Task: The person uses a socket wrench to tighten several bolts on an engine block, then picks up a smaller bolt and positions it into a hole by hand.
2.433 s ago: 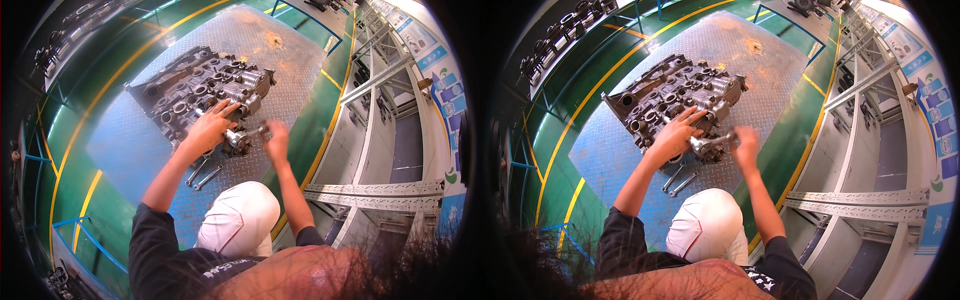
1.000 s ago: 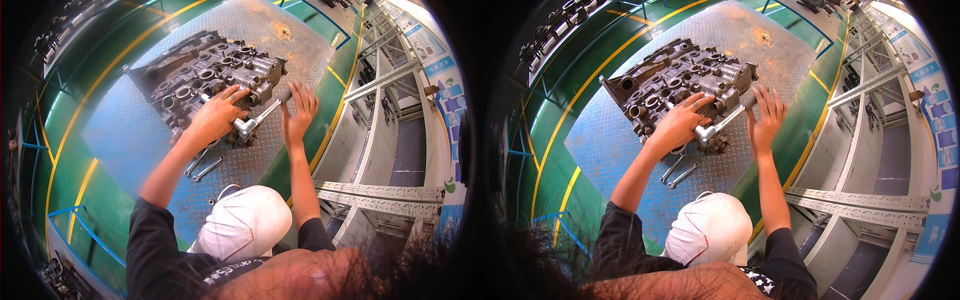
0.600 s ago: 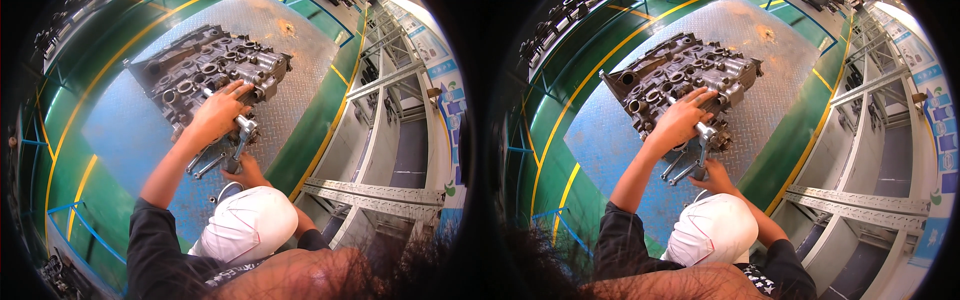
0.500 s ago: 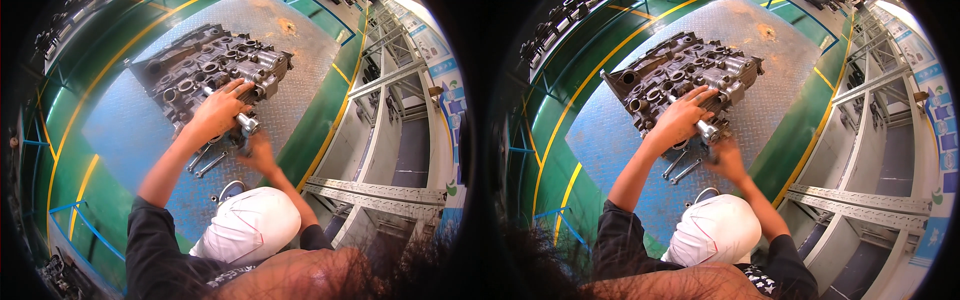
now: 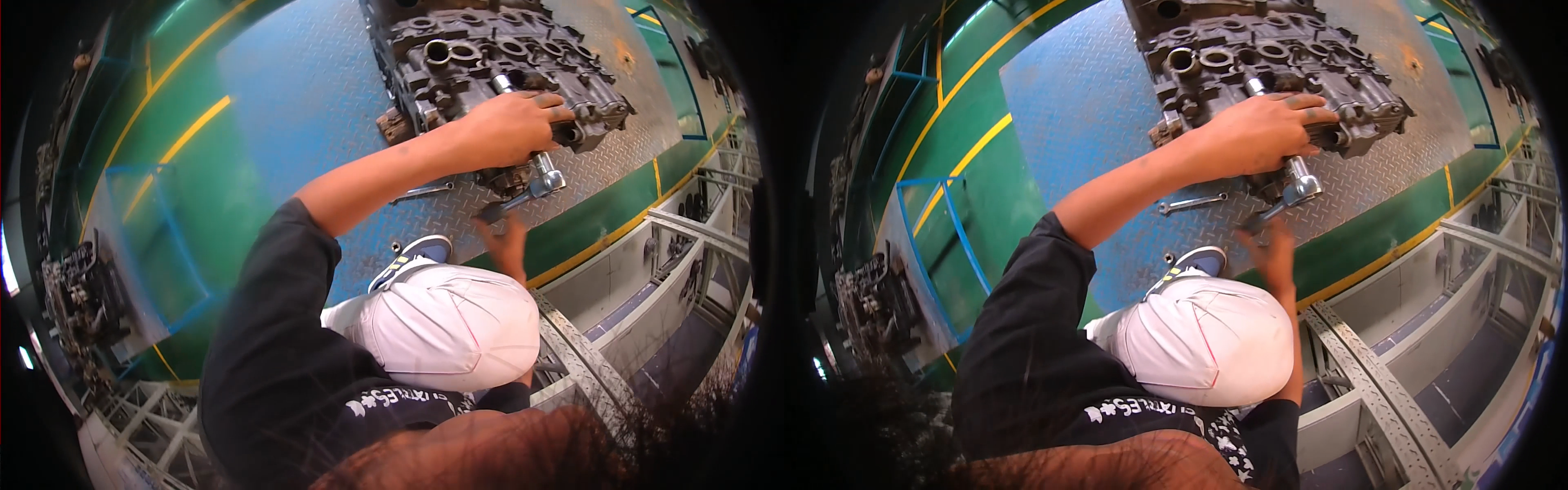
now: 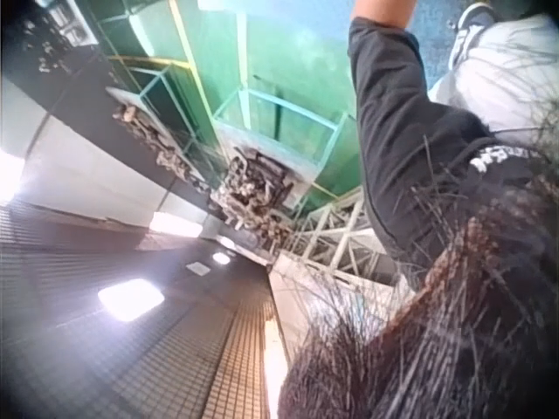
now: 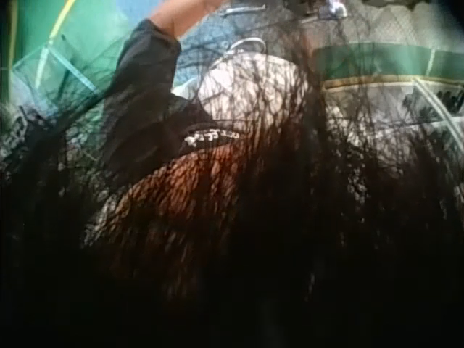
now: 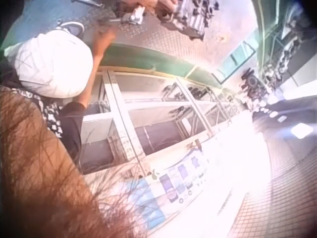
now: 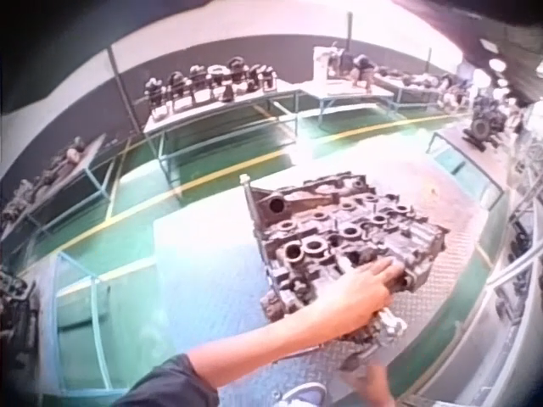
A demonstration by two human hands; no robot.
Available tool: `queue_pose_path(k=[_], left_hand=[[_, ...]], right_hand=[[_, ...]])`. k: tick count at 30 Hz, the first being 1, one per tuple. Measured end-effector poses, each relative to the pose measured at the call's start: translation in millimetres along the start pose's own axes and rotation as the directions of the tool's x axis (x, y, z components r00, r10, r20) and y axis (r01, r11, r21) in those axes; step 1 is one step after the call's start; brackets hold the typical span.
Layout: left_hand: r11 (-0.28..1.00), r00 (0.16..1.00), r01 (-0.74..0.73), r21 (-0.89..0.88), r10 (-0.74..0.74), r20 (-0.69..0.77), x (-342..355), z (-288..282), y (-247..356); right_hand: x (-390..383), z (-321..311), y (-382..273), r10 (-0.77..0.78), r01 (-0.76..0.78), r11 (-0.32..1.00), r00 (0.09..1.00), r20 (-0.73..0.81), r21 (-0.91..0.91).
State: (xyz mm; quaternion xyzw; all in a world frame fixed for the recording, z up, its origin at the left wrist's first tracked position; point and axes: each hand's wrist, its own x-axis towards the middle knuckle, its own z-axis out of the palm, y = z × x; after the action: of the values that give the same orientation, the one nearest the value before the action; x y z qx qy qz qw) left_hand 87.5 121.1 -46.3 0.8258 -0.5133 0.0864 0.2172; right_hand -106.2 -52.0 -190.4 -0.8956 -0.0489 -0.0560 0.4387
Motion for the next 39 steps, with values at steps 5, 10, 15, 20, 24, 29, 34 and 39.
queue_pose_path(k=[5,10,15,20,24,29,34,39], left_hand=[[0.999,0.994,-0.051,-0.017,0.049,-0.097,-3,-6,-4],[0.998,0.988,0.023,-0.05,-0.03,-0.15,-4,3,-10],[0.997,0.995,0.033,-0.076,-0.04,-0.092,-10,-4,-11],[0.999,0.997,-0.008,-0.042,0.004,-0.074,-3,-4,-6],[1.0,0.997,0.009,-0.007,-0.009,-0.076,-11,-2,-10],[1.0,0.992,0.019,-0.009,-0.02,-0.124,-7,2,-8],[0.999,0.991,0.018,-0.043,-0.024,-0.132,-14,9,-12],[0.998,0.995,-0.013,0.054,0.018,-0.1,-5,-5,-3]], right_hand=[[34,-35,-22,-0.211,0.204,0.932,0.977,0.007,-0.298],[115,-128,-30,-0.29,0.046,0.892,0.821,-0.491,-0.45],[105,-107,-25,-0.195,-0.014,0.87,0.909,-0.369,-0.494],[32,-21,-53,0.176,-0.19,0.98,0.969,0.175,0.065],[65,-46,-70,0.185,-0.203,0.978,0.946,0.268,0.04],[135,-133,-64,-0.274,0.079,0.906,0.858,-0.434,-0.416],[131,-116,-71,-0.244,-0.013,0.83,0.89,-0.385,-0.557],[41,-32,-53,0.398,-0.414,0.903,0.906,0.143,0.116]])
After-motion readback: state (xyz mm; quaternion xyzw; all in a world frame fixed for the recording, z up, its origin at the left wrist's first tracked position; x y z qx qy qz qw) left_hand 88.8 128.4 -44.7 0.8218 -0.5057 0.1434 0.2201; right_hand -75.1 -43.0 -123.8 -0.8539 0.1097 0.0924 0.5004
